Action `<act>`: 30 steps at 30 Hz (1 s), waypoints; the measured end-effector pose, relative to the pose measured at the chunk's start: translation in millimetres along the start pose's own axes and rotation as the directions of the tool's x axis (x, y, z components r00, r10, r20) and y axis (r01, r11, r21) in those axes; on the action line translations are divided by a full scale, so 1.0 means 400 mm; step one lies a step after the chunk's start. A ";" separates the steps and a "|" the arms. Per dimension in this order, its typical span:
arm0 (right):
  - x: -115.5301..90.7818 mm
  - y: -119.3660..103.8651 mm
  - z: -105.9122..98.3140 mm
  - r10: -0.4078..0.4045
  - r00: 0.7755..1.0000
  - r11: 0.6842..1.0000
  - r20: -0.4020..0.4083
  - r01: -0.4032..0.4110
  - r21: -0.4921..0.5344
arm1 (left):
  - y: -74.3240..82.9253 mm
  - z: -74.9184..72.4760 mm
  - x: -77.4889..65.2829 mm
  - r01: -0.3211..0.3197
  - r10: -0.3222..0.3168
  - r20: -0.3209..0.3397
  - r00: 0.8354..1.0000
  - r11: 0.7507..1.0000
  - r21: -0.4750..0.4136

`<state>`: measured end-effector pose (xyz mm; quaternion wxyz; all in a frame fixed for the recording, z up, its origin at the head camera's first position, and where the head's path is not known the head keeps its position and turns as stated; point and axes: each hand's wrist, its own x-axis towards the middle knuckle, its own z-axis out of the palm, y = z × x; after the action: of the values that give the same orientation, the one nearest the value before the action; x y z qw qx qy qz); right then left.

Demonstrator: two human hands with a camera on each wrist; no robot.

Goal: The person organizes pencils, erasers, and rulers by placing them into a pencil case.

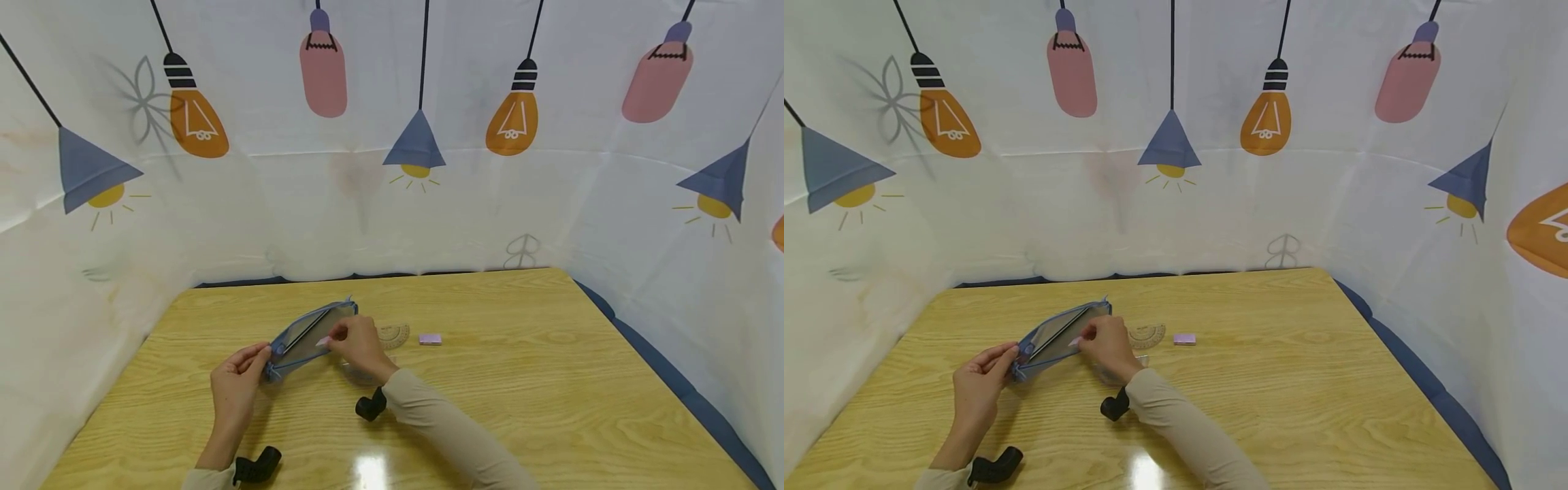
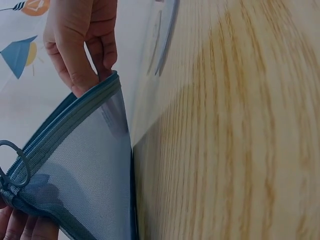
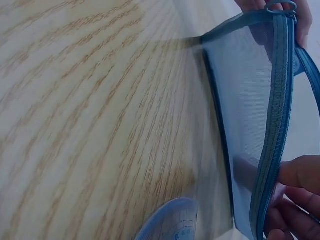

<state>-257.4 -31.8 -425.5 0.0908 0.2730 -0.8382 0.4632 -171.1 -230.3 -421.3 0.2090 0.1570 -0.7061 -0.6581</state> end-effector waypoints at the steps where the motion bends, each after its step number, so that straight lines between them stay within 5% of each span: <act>1: 0.001 0.001 0.001 -0.002 1.000 1.000 -0.002 0.002 0.002 | 0.000 0.000 0.000 0.005 -0.005 -0.002 1.000 1.000 -0.003; 30: 0.005 0.016 0.010 0.025 1.000 0.999 -0.013 -0.025 -0.020 | -0.009 0.003 0.002 0.016 -0.016 -0.006 1.000 0.998 -0.067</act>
<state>-262.3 -33.1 -431.6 0.0931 0.2587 -0.8456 0.4576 -172.7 -230.0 -424.9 0.2113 0.1578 -0.6815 -0.6826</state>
